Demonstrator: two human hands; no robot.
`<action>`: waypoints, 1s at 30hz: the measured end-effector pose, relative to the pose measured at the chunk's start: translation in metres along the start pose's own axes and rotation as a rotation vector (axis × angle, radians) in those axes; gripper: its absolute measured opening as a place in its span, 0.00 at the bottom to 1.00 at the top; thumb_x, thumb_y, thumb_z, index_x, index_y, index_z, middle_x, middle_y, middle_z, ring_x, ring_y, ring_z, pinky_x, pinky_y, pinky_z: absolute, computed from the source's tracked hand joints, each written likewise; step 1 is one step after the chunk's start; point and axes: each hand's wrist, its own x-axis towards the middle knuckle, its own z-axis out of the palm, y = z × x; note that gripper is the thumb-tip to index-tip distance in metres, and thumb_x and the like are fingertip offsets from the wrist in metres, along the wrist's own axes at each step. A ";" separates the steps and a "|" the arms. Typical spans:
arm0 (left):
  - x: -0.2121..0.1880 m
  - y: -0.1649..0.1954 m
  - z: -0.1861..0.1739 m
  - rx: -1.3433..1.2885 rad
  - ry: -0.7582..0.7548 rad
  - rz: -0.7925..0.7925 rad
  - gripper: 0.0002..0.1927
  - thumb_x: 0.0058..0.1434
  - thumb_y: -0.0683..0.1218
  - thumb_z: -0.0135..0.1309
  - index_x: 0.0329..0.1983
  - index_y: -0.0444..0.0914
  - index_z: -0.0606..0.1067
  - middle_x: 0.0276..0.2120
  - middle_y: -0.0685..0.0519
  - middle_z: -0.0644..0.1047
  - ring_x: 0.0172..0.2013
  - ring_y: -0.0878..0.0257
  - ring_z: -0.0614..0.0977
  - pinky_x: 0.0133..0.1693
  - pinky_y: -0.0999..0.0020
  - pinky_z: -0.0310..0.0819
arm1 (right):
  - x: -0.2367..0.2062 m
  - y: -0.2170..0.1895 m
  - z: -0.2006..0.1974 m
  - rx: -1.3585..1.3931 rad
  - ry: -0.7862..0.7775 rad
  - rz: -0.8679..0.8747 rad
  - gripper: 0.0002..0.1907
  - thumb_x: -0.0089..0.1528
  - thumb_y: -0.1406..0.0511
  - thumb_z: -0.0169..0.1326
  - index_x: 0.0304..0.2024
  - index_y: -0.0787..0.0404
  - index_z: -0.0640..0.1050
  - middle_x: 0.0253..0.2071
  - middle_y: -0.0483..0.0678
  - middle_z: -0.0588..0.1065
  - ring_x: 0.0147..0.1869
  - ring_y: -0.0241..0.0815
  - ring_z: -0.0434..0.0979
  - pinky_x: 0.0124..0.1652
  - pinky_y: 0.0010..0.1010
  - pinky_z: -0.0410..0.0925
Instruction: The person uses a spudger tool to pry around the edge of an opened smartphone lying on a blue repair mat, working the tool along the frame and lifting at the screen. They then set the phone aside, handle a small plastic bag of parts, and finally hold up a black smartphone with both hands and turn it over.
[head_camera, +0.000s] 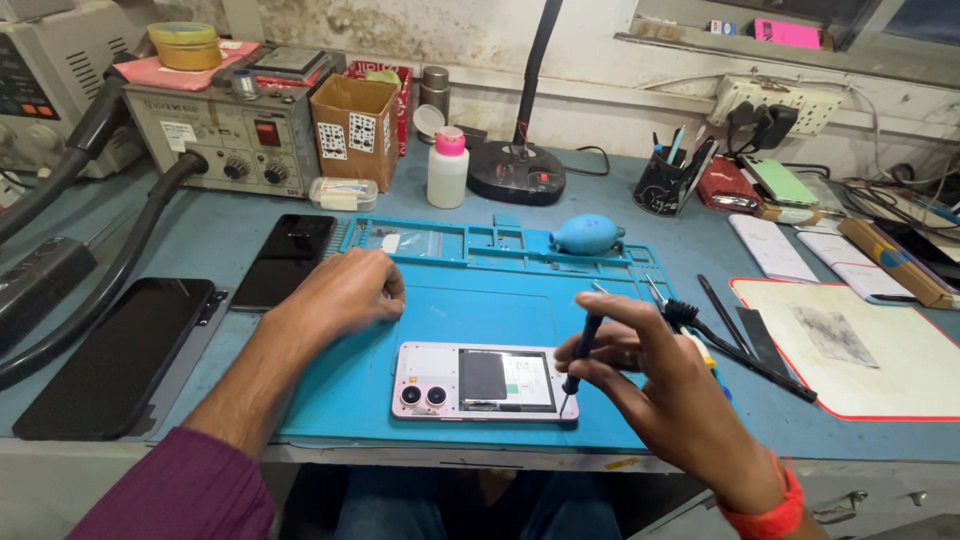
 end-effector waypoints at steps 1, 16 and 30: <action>0.001 0.001 0.001 -0.005 -0.006 -0.003 0.10 0.51 0.46 0.64 0.35 0.38 0.85 0.34 0.42 0.84 0.38 0.50 0.86 0.46 0.56 0.79 | 0.001 0.000 0.000 -0.048 0.028 0.025 0.33 0.58 0.70 0.63 0.63 0.56 0.64 0.38 0.49 0.84 0.43 0.40 0.89 0.42 0.31 0.81; -0.008 0.003 0.004 0.014 -0.021 -0.044 0.12 0.55 0.48 0.61 0.39 0.37 0.84 0.39 0.42 0.83 0.43 0.49 0.85 0.49 0.55 0.78 | 0.005 -0.002 -0.001 -0.059 0.015 0.120 0.34 0.58 0.70 0.64 0.63 0.55 0.64 0.35 0.49 0.84 0.41 0.40 0.87 0.42 0.32 0.80; -0.025 -0.010 0.004 -0.152 0.025 0.039 0.13 0.52 0.45 0.64 0.39 0.35 0.84 0.35 0.43 0.85 0.37 0.53 0.87 0.44 0.61 0.80 | -0.004 0.004 -0.002 0.054 -0.075 0.150 0.33 0.61 0.73 0.57 0.65 0.54 0.60 0.46 0.51 0.81 0.50 0.40 0.87 0.48 0.33 0.80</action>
